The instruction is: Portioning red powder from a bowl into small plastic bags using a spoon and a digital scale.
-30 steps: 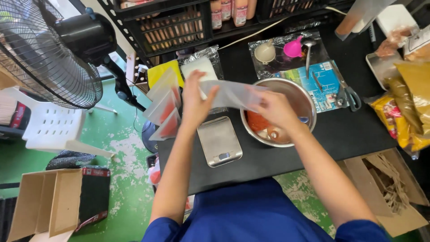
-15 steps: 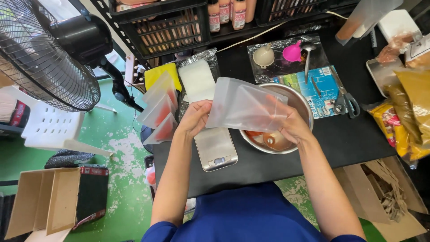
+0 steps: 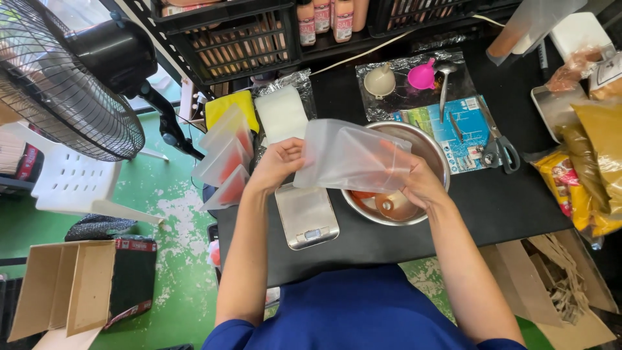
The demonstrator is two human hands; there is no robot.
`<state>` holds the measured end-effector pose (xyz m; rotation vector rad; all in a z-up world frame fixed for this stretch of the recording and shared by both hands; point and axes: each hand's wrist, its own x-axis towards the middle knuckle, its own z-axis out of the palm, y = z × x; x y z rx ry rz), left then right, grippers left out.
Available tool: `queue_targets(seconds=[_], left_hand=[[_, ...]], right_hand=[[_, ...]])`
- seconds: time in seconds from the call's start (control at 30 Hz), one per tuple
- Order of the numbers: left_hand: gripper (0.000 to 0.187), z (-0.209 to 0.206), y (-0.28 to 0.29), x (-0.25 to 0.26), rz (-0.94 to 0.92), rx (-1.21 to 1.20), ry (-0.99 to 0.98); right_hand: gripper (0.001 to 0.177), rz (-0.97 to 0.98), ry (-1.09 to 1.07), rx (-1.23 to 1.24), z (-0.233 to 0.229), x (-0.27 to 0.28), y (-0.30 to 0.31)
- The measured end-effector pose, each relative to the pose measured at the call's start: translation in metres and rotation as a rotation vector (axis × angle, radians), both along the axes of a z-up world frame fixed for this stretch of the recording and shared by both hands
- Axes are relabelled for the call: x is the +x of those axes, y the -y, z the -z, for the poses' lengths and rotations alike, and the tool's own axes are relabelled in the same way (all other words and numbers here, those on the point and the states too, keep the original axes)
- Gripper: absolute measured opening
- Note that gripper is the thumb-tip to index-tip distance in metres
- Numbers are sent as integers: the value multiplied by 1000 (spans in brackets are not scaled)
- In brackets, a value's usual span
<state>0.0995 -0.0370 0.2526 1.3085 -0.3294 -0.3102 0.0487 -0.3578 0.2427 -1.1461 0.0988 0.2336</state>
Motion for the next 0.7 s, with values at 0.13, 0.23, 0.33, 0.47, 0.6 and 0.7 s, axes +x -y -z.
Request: queue_targets(seconds=[0.13,0.23,0.33,0.47,0.6,0.7], left_hand=[[36,3,-7,18,-288,392,119],[27,3,10,9,-599,675,184],[16,5,21,-3,-612,830,330],[22,-16,27,-24,-583,627,183],[18,7,10,-21,-504,196,-109],[14,31,-5,-20,-397,-85,-275]], right_hand=[[69,-1,11,-11,-16,-7,-6],[68,31,41,-39,-16,-4,-12],[68,33,67,-61,-9,-3,-16],[68,22,60,-60,-9,-4,-20],[70,-29,19,-66,-14,-11,-17],[67,-30,52,-157,-15,-14,-15]])
